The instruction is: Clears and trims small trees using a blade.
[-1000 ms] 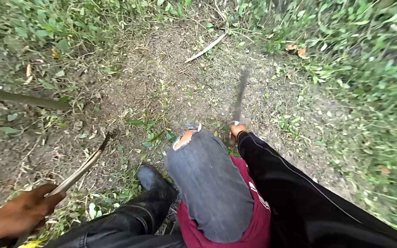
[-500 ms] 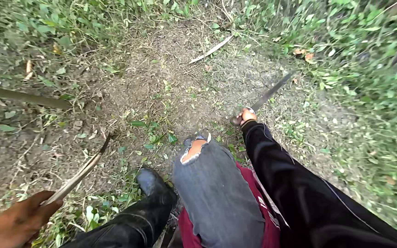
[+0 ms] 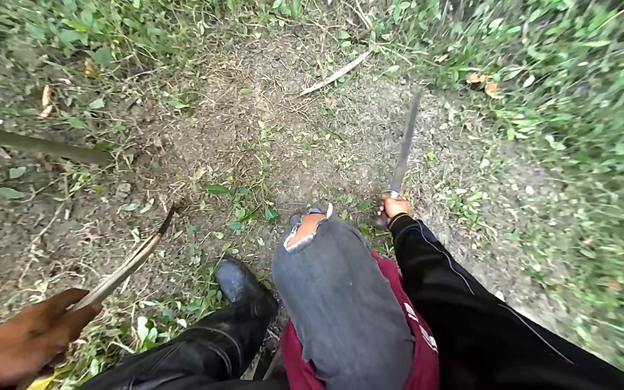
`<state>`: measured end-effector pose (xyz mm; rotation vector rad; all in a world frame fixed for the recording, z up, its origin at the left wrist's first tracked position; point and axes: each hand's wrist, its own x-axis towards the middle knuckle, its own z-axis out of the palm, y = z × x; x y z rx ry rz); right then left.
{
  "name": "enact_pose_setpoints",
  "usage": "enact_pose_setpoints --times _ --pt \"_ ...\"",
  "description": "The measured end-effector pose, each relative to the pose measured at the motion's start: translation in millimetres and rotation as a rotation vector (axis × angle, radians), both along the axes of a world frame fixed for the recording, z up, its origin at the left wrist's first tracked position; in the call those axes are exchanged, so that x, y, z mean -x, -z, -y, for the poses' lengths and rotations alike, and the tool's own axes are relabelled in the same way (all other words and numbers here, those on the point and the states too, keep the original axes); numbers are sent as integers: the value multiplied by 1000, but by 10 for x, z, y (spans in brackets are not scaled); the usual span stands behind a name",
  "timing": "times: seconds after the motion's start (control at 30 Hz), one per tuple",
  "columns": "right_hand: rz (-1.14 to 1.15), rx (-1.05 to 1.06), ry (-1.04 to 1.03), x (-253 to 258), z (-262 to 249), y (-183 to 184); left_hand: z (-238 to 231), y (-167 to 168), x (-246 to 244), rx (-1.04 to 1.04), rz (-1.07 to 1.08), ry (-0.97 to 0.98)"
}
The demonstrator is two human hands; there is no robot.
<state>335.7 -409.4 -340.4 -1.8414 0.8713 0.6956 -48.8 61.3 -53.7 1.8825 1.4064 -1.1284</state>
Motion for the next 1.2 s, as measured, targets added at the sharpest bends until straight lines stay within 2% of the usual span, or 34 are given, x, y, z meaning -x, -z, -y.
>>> enact_pose_setpoints --times 0.07,0.1,0.13,0.17,0.27,0.3,0.37,0.47,0.57,0.7,0.77,0.8,0.83,0.93,0.97,1.07,1.2 --pt "56 -130 220 101 -205 -3 64 -61 -97 -12 -11 -2" --pt "61 -158 243 170 -250 7 94 -90 -138 -17 -18 -9" --pt "42 -129 170 278 -227 23 119 -120 -170 -16 -27 -19" --pt "-7 -44 -14 423 -124 33 130 -140 -183 -14 -27 -27" --pt "-231 280 -768 794 422 -43 66 -88 -109 -11 15 -51" --pt "-262 343 -910 892 594 -58 67 -88 -108 -8 17 -61" --pt "-303 434 -1032 1030 889 -189 131 -121 -131 -13 14 -64" --pt "-231 457 -937 1123 1296 -274 189 -139 -166 -26 14 -60" --pt "-150 365 -650 1163 1331 -355 169 -133 -133 -18 24 -64" --pt "-57 103 -136 1000 762 -488 229 -144 -178 2 15 -49" --pt "-21 8 7 913 396 -544 229 -119 -178 -14 12 -46" --pt "-26 38 -55 918 282 -574 237 -125 -193 -14 9 -44" --pt "-59 115 -217 958 255 -593 239 -125 -203 -18 6 -37" --pt "-233 283 -896 1072 573 -445 241 -117 -234 -25 -5 -21" --pt "-254 311 -1001 1117 683 -403 233 -108 -233 -27 -11 -21" --pt "-227 333 -989 1185 1022 -427 206 -56 -154 -17 -18 -18" --pt "-149 270 -667 1171 1188 -460 168 -41 -126 -11 -7 -12"
